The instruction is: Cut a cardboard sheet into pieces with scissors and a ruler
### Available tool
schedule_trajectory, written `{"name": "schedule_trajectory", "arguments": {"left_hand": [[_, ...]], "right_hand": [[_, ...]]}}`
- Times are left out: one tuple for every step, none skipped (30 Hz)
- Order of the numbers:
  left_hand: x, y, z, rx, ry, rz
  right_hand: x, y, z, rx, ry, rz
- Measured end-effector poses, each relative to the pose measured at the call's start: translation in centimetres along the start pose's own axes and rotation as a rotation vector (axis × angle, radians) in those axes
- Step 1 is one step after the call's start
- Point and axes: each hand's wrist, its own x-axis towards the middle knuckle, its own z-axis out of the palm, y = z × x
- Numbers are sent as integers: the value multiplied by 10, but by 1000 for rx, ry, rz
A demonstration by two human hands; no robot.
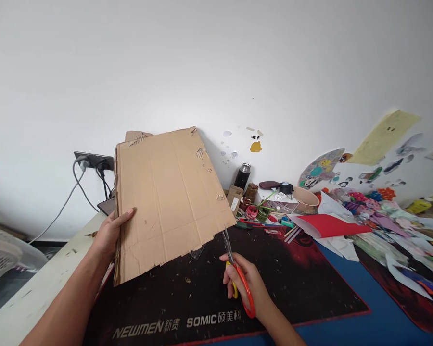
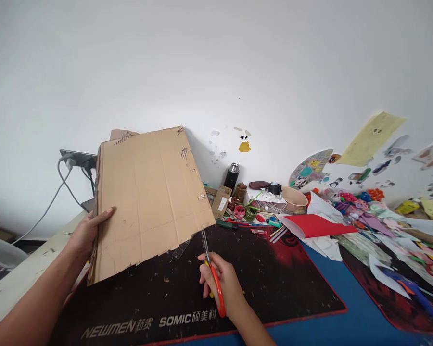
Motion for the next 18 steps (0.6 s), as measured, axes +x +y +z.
{"name": "schedule_trajectory", "arguments": {"left_hand": [[0,0,0,1,-4,-1],[0,-1,0,3,-8,-3],[0,-1,1,5,-12,-4],[0,-2,1,7,-16,-4],[0,-2,1,8,-20,-5],[0,-2,1,10,-23,-5],[0,-3,1,11,-26,-6],[0,-3,2,11,-28,-6],[0,-3,2,11,-30,-6],[-1,-3,2,11,-32,-7],[-1,-3,2,11,-35,-8],[-1,-3,2,11,-38,-8],[-1,-3,2,12,-38,-6],[-1,-3,2,12,-36,-2],[-1,-4,1,13,-34,2],[0,-4,1,14,-31,5],[1,-4,0,16,-27,6],[2,-5,-1,16,-23,5]], "right_hand": [[1,0,0,5,14,0],[2,0,0,9,25,2],[3,1,0,11,32,6],[3,1,0,12,35,12],[3,1,0,10,37,17],[4,0,0,7,38,22],[4,0,-1,3,38,25],[4,-1,-1,0,38,29],[4,-2,-1,-1,39,31],[4,-2,-1,-1,39,33],[4,-3,-1,-1,39,33],[3,-3,-1,-2,39,34],[3,-3,0,-3,40,34],[4,-3,0,-4,40,33],[4,-3,0,-6,42,31],[4,-2,0,-5,41,28],[4,-1,0,-1,41,25],[4,0,0,4,40,22]]}}
